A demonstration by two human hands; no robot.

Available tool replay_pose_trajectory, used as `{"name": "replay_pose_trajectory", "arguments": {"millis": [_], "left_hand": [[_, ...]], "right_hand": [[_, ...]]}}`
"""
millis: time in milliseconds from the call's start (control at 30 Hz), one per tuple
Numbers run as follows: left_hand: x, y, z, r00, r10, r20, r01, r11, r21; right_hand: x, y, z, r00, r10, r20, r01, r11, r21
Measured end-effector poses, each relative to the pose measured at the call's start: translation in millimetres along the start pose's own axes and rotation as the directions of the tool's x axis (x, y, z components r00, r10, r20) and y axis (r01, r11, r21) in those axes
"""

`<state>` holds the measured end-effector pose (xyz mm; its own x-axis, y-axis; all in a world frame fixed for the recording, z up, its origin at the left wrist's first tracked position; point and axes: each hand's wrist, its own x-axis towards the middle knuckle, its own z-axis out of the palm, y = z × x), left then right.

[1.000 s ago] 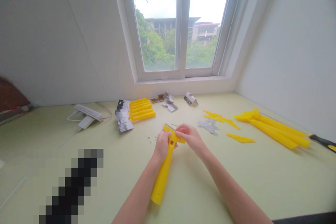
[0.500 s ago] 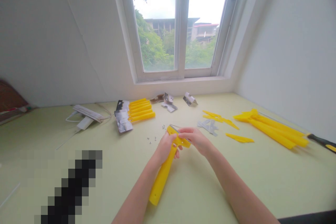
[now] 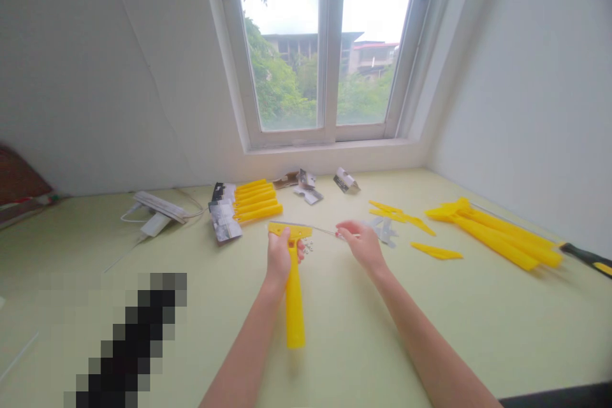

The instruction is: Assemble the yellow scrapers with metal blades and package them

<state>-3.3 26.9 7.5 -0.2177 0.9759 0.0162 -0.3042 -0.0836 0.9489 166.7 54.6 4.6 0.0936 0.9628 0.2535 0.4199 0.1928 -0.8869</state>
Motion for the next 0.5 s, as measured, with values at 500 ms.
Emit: {"name": "replay_pose_trajectory", "arguments": {"millis": [500], "left_hand": [[1,-10,1.3,0.99,-0.011,-0.139,0.008,1.0,-0.024]], "right_hand": [[-17,1,47,0.934,-0.255,0.251,0.322,0.905,-0.279]]}}
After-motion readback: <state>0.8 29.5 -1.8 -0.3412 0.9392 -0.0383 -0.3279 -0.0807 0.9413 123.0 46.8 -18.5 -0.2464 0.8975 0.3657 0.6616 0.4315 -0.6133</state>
